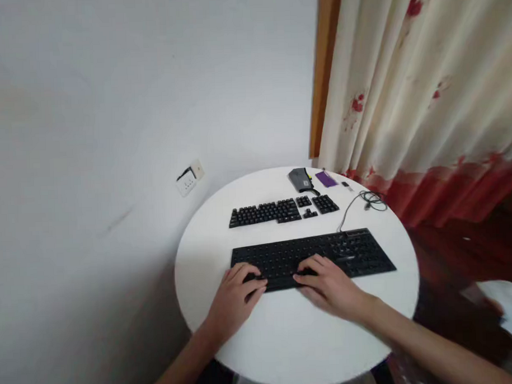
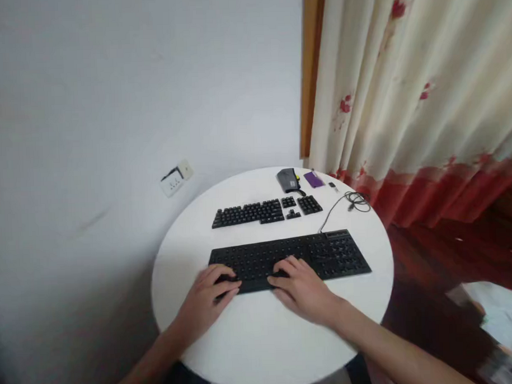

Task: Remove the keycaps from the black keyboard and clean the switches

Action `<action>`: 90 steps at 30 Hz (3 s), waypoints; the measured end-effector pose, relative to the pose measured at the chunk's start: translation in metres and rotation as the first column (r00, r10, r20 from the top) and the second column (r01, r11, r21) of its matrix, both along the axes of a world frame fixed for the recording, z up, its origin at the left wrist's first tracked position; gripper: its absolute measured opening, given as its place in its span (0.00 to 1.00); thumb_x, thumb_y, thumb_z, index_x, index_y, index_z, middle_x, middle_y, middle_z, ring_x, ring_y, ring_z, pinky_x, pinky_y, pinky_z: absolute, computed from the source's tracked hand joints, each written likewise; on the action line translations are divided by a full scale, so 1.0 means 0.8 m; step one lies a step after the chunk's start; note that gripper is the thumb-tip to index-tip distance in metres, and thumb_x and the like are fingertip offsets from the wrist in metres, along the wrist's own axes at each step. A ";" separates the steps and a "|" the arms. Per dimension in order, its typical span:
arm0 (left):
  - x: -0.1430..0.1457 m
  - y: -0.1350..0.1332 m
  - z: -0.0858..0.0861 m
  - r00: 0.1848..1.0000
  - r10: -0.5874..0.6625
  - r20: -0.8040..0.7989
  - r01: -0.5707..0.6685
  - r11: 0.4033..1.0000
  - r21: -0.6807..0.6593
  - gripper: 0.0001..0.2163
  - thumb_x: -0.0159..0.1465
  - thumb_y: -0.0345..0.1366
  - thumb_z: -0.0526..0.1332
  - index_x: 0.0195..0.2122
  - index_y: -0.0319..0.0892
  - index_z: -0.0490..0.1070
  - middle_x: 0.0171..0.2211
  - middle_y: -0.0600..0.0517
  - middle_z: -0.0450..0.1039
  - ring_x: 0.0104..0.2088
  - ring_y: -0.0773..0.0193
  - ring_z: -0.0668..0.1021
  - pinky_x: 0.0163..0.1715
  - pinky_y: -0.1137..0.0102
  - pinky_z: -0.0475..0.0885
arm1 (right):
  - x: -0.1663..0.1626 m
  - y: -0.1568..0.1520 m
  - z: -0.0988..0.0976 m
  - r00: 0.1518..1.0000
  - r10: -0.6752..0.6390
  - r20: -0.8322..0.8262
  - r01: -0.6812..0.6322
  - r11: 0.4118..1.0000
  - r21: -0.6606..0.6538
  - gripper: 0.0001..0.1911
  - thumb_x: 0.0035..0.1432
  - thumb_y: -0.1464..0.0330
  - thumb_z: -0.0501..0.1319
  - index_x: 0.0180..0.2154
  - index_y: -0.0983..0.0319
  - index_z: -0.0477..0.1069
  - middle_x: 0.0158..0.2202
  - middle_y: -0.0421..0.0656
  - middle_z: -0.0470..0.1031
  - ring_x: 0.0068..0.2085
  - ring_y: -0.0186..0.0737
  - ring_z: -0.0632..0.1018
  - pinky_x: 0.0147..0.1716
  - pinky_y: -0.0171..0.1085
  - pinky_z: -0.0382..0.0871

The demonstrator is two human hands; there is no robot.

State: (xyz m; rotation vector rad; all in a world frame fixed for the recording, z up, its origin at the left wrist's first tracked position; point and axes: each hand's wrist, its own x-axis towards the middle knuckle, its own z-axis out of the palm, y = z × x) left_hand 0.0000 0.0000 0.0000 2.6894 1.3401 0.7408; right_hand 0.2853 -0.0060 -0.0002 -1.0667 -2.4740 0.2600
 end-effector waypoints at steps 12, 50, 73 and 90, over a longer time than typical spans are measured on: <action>0.062 0.142 0.053 0.996 0.091 0.012 -0.091 0.996 0.007 0.11 0.66 0.35 0.59 0.47 0.44 0.76 0.42 0.49 0.75 0.44 0.59 0.73 0.49 0.63 0.67 | -0.019 0.130 0.031 0.955 -0.294 -0.036 0.296 0.952 0.074 0.16 0.65 0.70 0.55 0.51 0.63 0.74 0.44 0.49 0.72 0.46 0.44 0.72 0.49 0.40 0.65; 0.119 0.033 0.024 0.957 -0.075 0.279 0.170 0.927 -0.334 0.06 0.63 0.34 0.64 0.33 0.49 0.81 0.36 0.57 0.82 0.36 0.64 0.77 0.42 0.67 0.67 | 0.025 0.017 0.011 0.868 -0.188 -0.459 0.061 0.959 -0.278 0.04 0.59 0.70 0.64 0.36 0.59 0.79 0.36 0.43 0.79 0.40 0.41 0.76 0.43 0.40 0.69; 0.113 0.012 0.016 0.978 -0.145 -0.150 0.137 0.989 -0.064 0.12 0.70 0.38 0.54 0.39 0.48 0.78 0.41 0.51 0.78 0.43 0.59 0.71 0.41 0.60 0.62 | 0.023 -0.001 -0.002 0.987 -0.091 -0.136 0.099 0.994 0.051 0.12 0.66 0.69 0.56 0.41 0.58 0.78 0.40 0.47 0.75 0.41 0.43 0.71 0.40 0.42 0.67; 0.121 0.111 0.056 1.000 0.027 -0.007 -0.027 0.997 -0.072 0.12 0.67 0.37 0.59 0.49 0.44 0.76 0.42 0.50 0.77 0.45 0.59 0.74 0.50 0.64 0.66 | 0.023 0.074 0.033 0.933 -0.325 -0.154 0.336 0.940 0.051 0.15 0.67 0.67 0.54 0.50 0.61 0.75 0.43 0.48 0.74 0.45 0.45 0.72 0.48 0.42 0.65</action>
